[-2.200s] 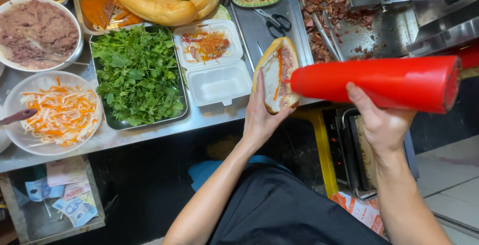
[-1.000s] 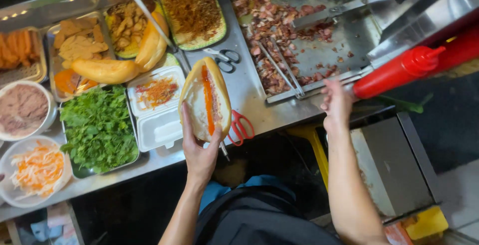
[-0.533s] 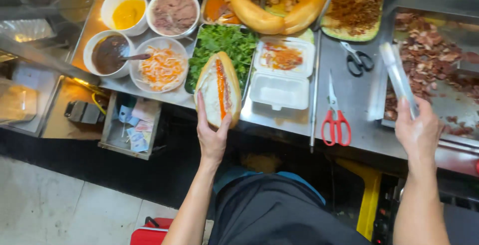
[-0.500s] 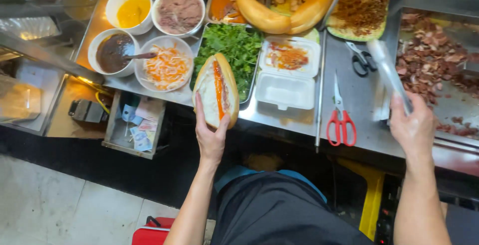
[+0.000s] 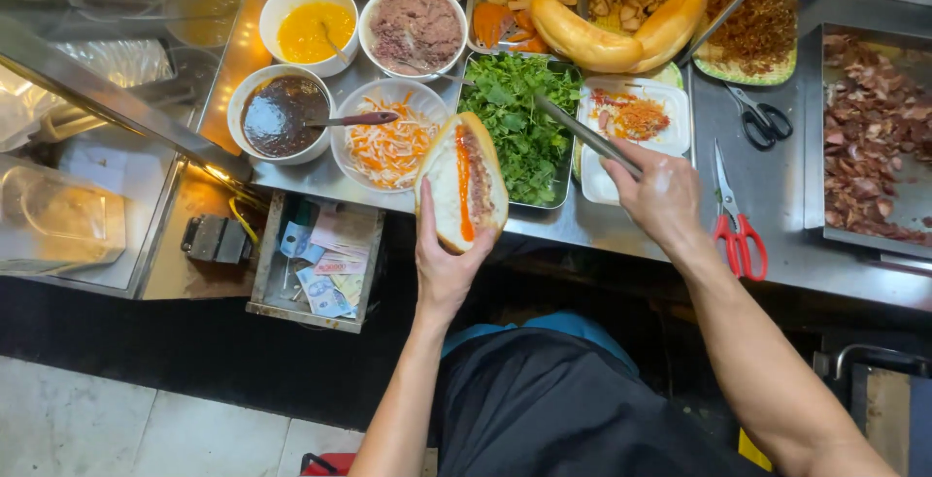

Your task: Preparing and assembling a banh mi sandwich with various fillings and heating it.

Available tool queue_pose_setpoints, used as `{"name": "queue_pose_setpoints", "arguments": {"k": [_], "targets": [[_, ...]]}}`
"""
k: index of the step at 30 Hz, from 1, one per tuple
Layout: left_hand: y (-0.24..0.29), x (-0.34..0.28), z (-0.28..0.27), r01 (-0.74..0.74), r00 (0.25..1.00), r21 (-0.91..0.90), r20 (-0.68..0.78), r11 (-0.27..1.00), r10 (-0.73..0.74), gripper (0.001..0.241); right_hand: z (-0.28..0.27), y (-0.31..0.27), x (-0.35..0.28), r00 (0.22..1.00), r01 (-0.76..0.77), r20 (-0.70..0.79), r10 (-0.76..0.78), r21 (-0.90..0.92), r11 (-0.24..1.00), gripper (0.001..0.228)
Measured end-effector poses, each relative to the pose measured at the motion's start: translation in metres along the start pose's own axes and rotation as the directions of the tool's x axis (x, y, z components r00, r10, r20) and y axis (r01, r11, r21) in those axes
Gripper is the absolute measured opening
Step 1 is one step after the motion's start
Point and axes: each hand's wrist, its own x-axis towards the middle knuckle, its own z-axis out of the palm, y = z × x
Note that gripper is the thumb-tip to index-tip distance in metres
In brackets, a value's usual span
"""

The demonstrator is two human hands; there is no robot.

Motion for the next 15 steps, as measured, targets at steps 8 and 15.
{"name": "queue_pose_setpoints", "arguments": {"k": [8, 15], "targets": [[-0.016, 0.042, 0.05, 0.022, 0.996, 0.028, 0.089, 0.999, -0.025, 0.123, -0.077, -0.067, -0.02, 0.993, -0.079, -0.07, 0.096, 0.21, 0.975, 0.034], [-0.008, 0.065, 0.08, 0.033, 0.996, 0.07, 0.076, 0.997, -0.038, 0.128, -0.086, -0.107, -0.065, 0.999, -0.034, 0.035, 0.031, 0.089, 0.995, 0.037]]}}
